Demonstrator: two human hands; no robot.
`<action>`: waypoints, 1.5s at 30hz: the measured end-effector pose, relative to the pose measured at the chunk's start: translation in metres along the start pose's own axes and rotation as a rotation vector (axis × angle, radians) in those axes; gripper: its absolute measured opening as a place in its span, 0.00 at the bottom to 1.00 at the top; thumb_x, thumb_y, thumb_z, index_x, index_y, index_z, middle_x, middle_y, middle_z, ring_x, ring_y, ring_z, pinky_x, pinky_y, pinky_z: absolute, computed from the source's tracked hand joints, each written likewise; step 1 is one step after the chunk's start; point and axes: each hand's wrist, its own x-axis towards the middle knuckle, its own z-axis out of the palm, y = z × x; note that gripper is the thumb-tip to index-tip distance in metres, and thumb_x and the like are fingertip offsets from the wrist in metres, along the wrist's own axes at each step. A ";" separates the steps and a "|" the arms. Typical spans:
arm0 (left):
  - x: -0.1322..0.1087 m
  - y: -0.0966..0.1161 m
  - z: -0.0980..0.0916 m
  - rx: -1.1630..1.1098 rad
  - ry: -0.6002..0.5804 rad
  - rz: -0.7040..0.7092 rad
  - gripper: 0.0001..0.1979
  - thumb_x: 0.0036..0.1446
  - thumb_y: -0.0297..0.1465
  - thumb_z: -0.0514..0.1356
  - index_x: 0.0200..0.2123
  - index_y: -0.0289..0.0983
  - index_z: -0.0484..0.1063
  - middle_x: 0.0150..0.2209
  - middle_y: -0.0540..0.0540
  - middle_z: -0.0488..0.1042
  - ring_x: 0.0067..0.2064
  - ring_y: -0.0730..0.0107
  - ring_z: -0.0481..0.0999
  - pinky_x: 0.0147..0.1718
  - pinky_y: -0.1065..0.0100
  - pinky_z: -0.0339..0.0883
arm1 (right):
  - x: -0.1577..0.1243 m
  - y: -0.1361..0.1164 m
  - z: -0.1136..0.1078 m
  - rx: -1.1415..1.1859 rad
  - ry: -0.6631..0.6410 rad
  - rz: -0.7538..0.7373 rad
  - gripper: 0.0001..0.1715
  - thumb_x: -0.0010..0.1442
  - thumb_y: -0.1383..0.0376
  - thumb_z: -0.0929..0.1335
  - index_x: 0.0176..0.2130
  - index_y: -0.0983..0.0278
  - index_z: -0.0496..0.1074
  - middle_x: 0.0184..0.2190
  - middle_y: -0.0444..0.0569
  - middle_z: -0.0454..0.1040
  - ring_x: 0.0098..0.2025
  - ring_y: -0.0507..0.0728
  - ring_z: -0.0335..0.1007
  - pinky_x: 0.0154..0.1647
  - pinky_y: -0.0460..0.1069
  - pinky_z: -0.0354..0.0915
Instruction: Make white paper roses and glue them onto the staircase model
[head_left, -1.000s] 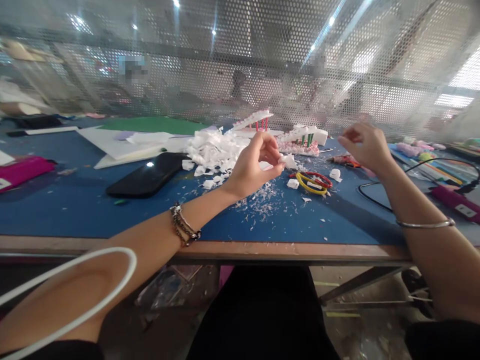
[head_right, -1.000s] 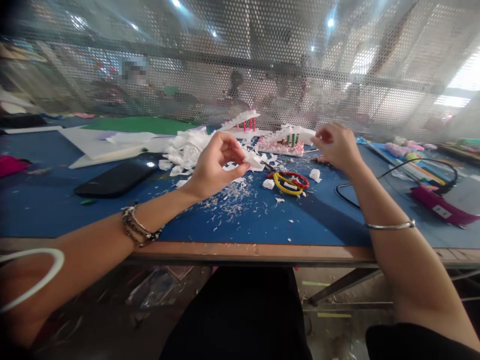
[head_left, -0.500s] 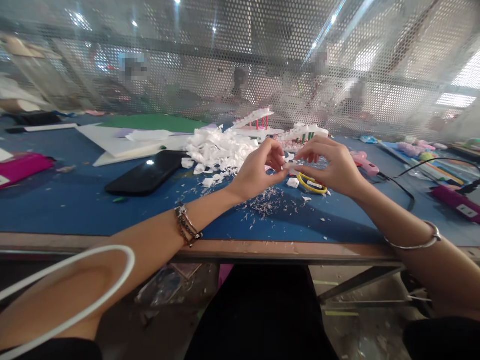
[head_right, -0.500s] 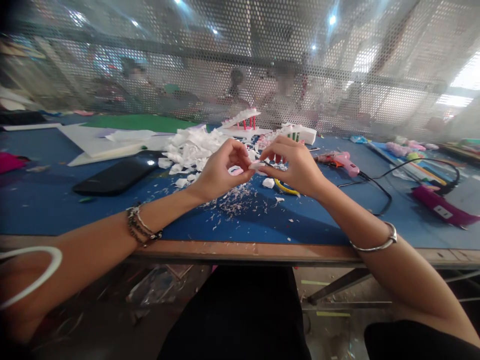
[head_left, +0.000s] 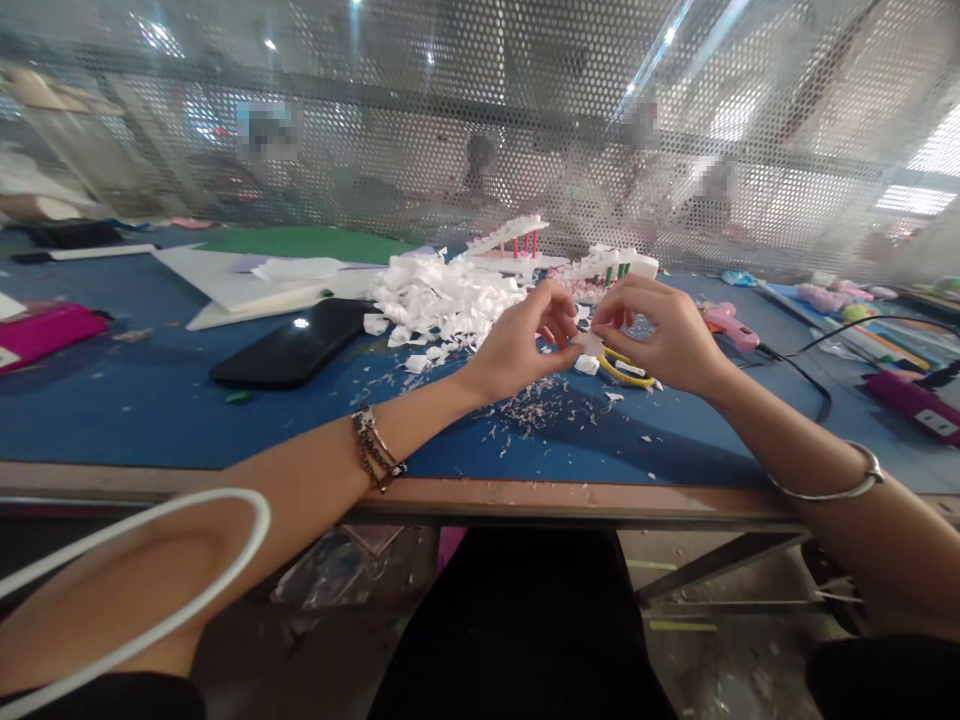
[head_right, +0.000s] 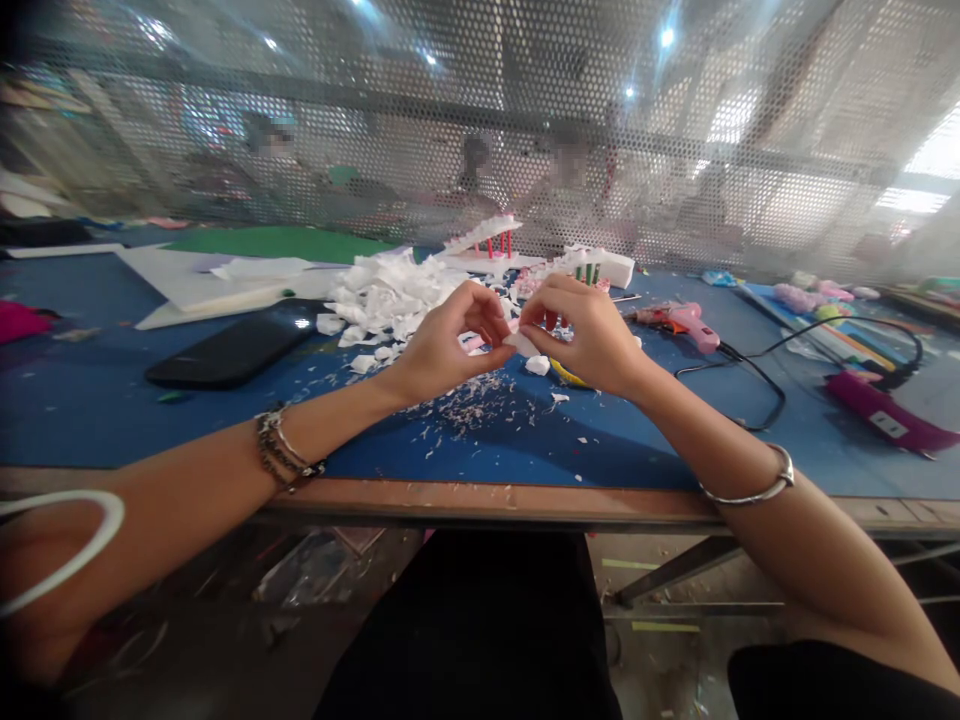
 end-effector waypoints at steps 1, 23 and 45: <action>0.000 0.000 0.000 0.001 -0.009 0.003 0.15 0.49 0.30 0.63 0.36 0.37 0.59 0.30 0.52 0.72 0.29 0.79 0.73 0.29 0.74 0.69 | 0.000 0.000 0.001 0.007 -0.002 0.003 0.03 0.54 0.71 0.66 0.29 0.64 0.69 0.28 0.44 0.69 0.29 0.48 0.63 0.32 0.45 0.61; -0.002 0.000 0.002 -0.050 0.000 0.019 0.15 0.51 0.33 0.63 0.38 0.37 0.61 0.34 0.50 0.71 0.35 0.76 0.75 0.36 0.72 0.73 | 0.001 -0.001 0.006 0.028 -0.036 0.018 0.04 0.51 0.72 0.66 0.26 0.64 0.67 0.25 0.44 0.66 0.29 0.49 0.60 0.31 0.46 0.58; 0.001 -0.005 0.002 -0.161 0.063 -0.021 0.17 0.49 0.28 0.60 0.40 0.39 0.56 0.35 0.50 0.69 0.38 0.75 0.73 0.35 0.73 0.70 | -0.005 0.004 0.015 0.086 -0.071 0.124 0.19 0.51 0.58 0.71 0.40 0.66 0.67 0.35 0.49 0.74 0.36 0.52 0.70 0.37 0.49 0.66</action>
